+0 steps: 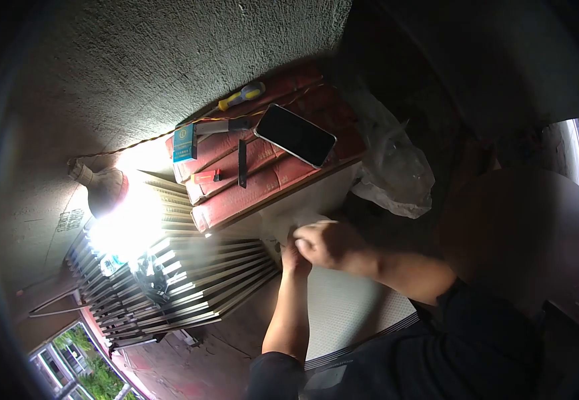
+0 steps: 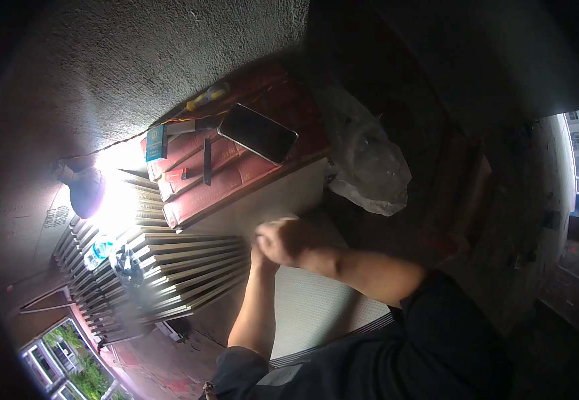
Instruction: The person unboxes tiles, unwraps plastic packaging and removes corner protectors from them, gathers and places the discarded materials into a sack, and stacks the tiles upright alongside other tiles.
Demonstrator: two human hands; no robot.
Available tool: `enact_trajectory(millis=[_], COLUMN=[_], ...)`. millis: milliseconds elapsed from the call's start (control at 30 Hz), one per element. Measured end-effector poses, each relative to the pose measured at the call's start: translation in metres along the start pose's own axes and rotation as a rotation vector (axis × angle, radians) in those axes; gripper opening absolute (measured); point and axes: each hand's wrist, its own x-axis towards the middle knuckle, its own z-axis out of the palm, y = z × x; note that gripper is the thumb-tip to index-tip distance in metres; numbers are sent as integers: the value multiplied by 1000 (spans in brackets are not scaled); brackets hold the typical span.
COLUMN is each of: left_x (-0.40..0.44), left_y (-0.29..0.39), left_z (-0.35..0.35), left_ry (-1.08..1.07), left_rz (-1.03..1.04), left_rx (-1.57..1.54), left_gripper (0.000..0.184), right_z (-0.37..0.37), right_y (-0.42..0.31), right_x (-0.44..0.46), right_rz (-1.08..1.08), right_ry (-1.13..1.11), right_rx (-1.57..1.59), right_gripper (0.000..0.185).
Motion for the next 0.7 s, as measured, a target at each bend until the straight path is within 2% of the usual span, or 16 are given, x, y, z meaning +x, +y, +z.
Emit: enact_trajectory(millis=[67,100,133,200,233,267,333,433,467,533,567,600,667,700], left_x=[0,-12,-32,-72,-78,-88,-101,-127,-142,-169,-181,-191,-212,-222], left_y=[-16,-16,-12,-1,-7,-12,-16,-11,-7,2,6,7,12,12], left_z=[-39,-25,-1,51,26,12,-5,-15,-13,-9,-17,-23,-23,-23], left_ry=[-71,33,106,231,386,385,424,446,462,402,379,371,368,375], left_rz=[-5,2,28,80,-26,-33,-121,-216,-237,-403,-489,-484,-519,-525], left_rx=[-17,113,217,399,524,524,794,982,988,982,967,1079,961,968], left_gripper=[35,37,42,54,62,62,62,62,62,74,72,71,69,69], right_z=[23,28,29,33,36,37,38,35,28,26,29,32,33,30], right_y=[0,0,10,12,14,18,23,34,31,32,35,37,41,39], right_x=[27,44,58,57,57,62,74,84,83,83,82,83,82,82], right_rz=[-100,-9,-52,-70,-57,-44,-42,-188,-121,-105,-115,-112,-181,-146], right_ry=[-15,-26,-67,8,7,37,69,117,6,-38,-9,-8,63,8], right_rx=[-83,-155,-224,-228,-226,-218,-215,-240,-213,-190,-204,-189,-203,-199], right_gripper=[17,23,26,27,27,26,26,23,28,28,27,27,26,26])
